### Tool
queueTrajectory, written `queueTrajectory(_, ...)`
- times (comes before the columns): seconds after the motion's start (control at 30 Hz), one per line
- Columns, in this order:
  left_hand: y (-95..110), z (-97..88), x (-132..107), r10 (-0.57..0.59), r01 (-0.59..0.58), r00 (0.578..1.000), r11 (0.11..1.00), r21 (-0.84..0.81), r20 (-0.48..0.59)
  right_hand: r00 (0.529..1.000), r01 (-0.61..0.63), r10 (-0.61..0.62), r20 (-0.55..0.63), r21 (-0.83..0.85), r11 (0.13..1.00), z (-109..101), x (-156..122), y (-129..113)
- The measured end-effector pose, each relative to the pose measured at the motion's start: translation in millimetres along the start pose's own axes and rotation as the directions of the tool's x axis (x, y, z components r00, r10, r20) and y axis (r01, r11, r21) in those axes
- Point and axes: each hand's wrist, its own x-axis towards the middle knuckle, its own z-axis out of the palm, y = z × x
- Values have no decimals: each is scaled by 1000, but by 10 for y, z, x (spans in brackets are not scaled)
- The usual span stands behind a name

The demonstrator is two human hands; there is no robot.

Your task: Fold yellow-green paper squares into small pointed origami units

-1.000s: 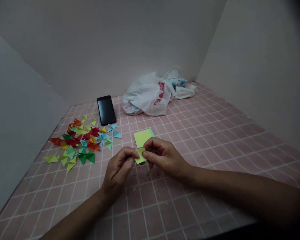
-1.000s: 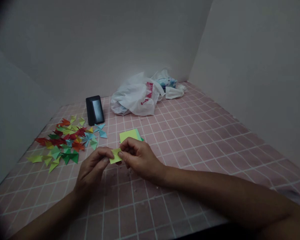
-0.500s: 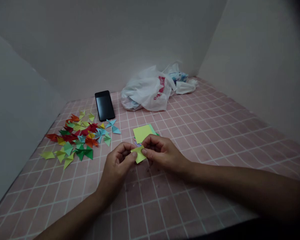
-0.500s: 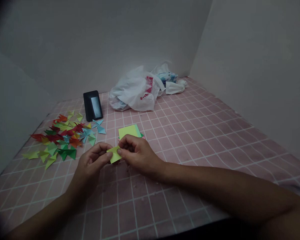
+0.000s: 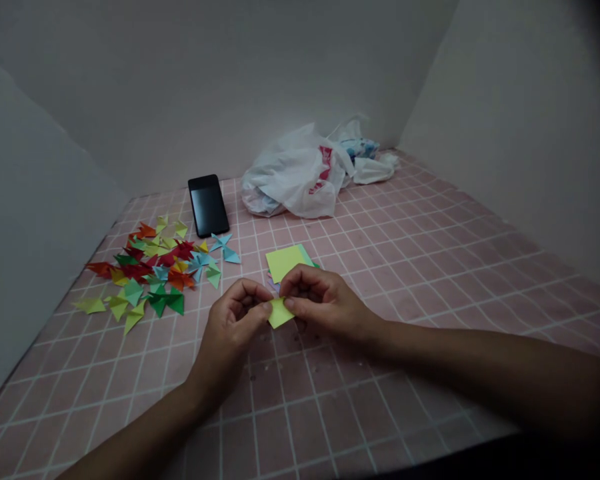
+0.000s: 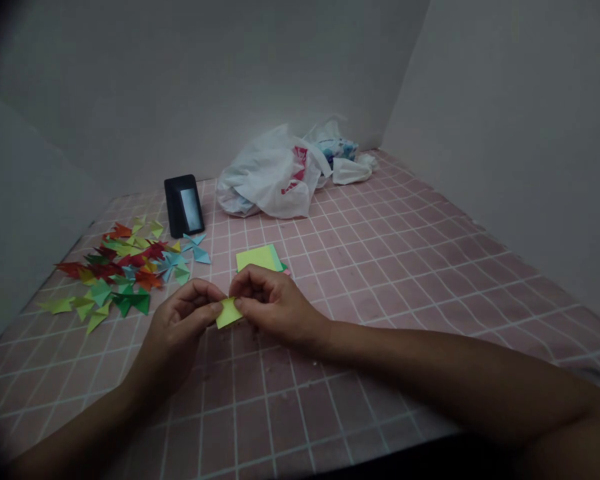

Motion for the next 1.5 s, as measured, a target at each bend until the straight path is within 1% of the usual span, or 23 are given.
queueTrajectory(0.17,9,-4,-7,78,-77,997,995,69,-5,1000,-24,24,-2,48,999,8,-6,-15)
queueTrajectory(0.47,55,9,-27,122,-120,992,985,120,-8,996,-72,68,59,80,994,0,-2,-31)
queueTrajectory(0.53,68,19,-35,115,-114,993,987,110,-7,995,-78,75,71,50,996,3,5,-38)
queueTrajectory(0.67,55,27,-29,99,-101,995,991,91,19,1000,-5,6,22,-44,999,15,13,-38)
queueTrajectory(0.9,24,29,-18,35,-36,999,998,51,26,1000,20,-20,-3,-60,998,18,-2,-1)
queueTrajectory(1.03,26,21,-25,45,-45,999,998,50,5,1000,21,-21,5,-15,1000,12,-11,2)
queueTrajectory(1.17,-9,-8,-24,34,-34,999,999,22,20,1000,-10,10,-1,46,999,20,-25,3)
queueTrajectory(1.23,-21,-13,-19,9,-9,1000,1000,-24,22,1000,-14,14,-6,64,998,23,-29,6)
queueTrajectory(1.3,-20,-8,-11,-28,30,999,993,-115,22,1000,-9,10,-11,66,998,20,-28,8)
queueTrajectory(1.37,-9,-4,4,-61,63,998,979,-193,17,1000,13,-12,-12,35,999,11,-21,7)
queueTrajectory(1.4,-2,-5,13,-67,68,998,978,-200,10,999,32,-32,-11,4,999,5,-18,5)
queueTrajectory(1.5,14,-20,37,-65,68,998,988,-137,26,993,115,-117,-9,-123,986,-14,-9,-2)
